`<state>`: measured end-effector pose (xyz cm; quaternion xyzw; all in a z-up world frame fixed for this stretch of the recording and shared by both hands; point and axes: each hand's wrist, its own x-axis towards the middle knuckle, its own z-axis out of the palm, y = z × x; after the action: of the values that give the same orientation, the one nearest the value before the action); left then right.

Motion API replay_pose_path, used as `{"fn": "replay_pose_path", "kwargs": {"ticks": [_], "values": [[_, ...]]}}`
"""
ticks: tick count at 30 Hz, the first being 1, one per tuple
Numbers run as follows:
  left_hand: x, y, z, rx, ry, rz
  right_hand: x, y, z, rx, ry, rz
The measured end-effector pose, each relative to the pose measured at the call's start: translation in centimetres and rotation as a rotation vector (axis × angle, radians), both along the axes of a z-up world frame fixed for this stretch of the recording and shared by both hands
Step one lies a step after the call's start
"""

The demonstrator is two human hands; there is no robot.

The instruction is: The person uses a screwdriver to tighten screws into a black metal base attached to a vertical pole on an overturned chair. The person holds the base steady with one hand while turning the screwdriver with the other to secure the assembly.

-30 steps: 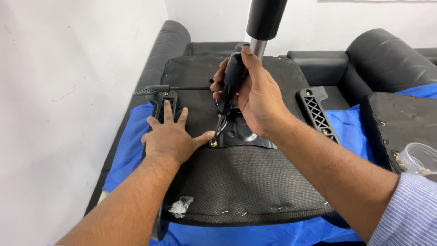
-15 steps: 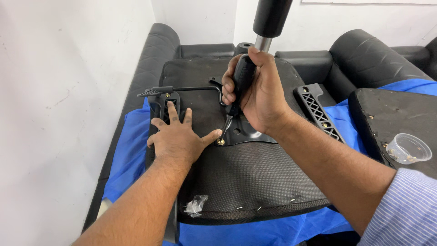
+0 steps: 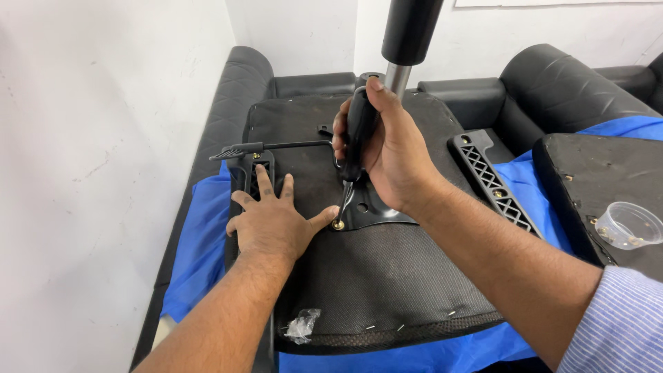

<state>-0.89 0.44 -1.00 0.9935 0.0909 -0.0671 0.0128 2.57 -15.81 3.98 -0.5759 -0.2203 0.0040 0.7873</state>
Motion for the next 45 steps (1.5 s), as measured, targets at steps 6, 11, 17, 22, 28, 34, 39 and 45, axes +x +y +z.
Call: {"fn": "replay_pose_path", "kwargs": {"ticks": [6,11,17,22,28,34,39,45], "values": [[0.0,0.0,-0.1,-0.004,-0.012,-0.008,0.1,-0.2,-0.6,0.030,-0.037,0.060],[-0.1,0.1,0.2,0.001,0.001,-0.017,0.3,0.2,-0.8,0.037,-0.133,0.114],[-0.3,0.1,0.4,-0.012,0.003,-0.012,0.5,0.3,-0.1,-0.006,-0.097,0.112],[-0.3,0.0,0.3,-0.003,0.003,-0.023,0.3,0.4,0.1,-0.051,-0.011,0.068],[-0.1,0.0,0.3,-0.003,0.010,-0.027,0.0,0.7,-0.6,-0.012,-0.109,0.112],[-0.1,0.0,0.4,0.003,0.035,-0.028,0.3,0.5,-0.9,-0.003,-0.121,0.041],[-0.2,-0.1,0.5,-0.016,0.040,-0.011,0.3,0.1,-0.8,0.018,-0.076,0.038],[-0.2,0.0,0.2,-0.022,0.020,-0.005,0.4,-0.3,-0.7,0.015,-0.037,0.091]]}}
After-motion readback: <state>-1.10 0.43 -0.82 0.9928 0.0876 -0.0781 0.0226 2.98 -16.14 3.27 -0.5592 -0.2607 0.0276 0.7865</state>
